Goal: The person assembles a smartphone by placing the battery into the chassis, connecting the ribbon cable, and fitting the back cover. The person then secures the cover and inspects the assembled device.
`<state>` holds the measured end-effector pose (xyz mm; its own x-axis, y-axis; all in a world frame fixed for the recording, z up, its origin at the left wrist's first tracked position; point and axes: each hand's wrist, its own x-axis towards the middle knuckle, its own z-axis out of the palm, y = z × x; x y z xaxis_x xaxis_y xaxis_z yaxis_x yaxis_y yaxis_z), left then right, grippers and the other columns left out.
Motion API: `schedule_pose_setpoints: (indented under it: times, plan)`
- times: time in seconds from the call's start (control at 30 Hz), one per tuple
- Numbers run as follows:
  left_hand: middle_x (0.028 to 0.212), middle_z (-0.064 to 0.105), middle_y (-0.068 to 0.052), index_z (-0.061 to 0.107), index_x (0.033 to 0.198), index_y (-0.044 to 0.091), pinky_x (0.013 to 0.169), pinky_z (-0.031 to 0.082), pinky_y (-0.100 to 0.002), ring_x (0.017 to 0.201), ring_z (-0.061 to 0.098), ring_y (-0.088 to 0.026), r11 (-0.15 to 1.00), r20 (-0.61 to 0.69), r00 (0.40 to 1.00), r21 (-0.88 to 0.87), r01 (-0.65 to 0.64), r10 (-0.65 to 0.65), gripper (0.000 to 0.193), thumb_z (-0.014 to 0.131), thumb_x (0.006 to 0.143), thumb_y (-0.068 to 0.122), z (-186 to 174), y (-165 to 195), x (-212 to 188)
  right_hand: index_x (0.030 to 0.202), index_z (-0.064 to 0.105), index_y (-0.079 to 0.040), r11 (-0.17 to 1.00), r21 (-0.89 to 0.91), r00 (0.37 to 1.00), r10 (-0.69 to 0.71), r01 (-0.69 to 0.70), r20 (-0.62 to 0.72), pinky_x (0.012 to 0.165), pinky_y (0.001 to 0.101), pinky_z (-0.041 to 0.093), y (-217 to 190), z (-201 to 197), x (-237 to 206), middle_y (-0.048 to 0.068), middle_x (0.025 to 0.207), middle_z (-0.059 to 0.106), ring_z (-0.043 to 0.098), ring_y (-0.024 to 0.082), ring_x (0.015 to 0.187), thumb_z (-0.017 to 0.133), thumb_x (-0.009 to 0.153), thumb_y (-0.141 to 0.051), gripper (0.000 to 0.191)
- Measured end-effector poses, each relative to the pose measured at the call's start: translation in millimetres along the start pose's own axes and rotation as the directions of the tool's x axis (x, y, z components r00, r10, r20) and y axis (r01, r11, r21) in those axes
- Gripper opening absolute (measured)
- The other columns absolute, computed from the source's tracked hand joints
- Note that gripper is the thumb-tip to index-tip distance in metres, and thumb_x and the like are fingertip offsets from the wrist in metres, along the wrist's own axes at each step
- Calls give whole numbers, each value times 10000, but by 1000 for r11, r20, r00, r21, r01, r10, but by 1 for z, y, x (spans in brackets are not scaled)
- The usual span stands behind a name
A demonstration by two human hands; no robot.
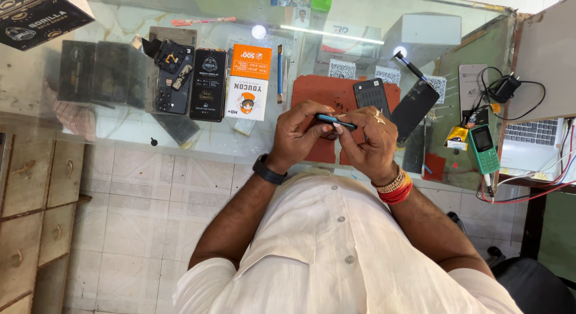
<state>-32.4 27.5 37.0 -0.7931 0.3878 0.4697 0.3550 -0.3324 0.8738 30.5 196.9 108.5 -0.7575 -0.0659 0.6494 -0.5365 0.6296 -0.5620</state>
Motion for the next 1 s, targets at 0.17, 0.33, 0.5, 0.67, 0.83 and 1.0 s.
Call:
schedule_pose_setpoints:
  times: [0.17,0.33,0.5,0.67,0.83,1.0]
  plan:
    - [1082,664,-62,652,1180,32,854,626,-271,992,689,-122,998,16,1000,-55,-17,18,210,724,989,-16,5,8,6,1041,651,22,998,51,999,37,-36,-8,752,326,560,5,0,-5,150,961,730,723,260,866,805,879,71,229]
    - [1025,670,-63,662,1143,19,776,612,-281,905,691,-141,996,1,999,70,-52,52,172,715,985,-25,7,16,11,1039,619,14,993,112,999,30,-28,-18,791,343,563,11,-1,-6,145,964,724,727,255,888,760,873,82,227]
    - [982,678,-65,672,1091,25,757,581,-308,885,687,-180,963,25,990,231,-141,139,150,734,958,-4,5,19,13,997,641,5,997,63,999,-39,38,8,728,332,548,12,-1,0,132,884,717,701,236,797,776,828,110,241]
    - [987,690,-50,679,1084,33,755,558,-320,888,674,-173,974,-79,992,212,-78,97,106,721,987,29,7,7,4,1103,631,12,994,8,994,-110,110,-16,810,381,587,9,0,8,144,978,716,712,279,866,793,825,80,329]
    - [1054,694,-52,644,1242,16,885,552,-304,939,653,-135,835,-445,867,-546,-62,-226,217,709,1039,57,11,-20,6,1409,405,84,964,233,992,128,-126,7,950,396,544,-1,8,-7,208,1255,659,678,303,1064,772,864,0,662]
    - [1069,691,-54,583,1222,38,1021,586,-475,1015,716,-204,609,-405,864,-778,-153,-300,204,669,1038,65,5,-33,8,1324,576,49,982,25,982,187,-188,30,903,355,604,3,13,-23,184,1177,723,751,279,1058,801,883,-8,498]
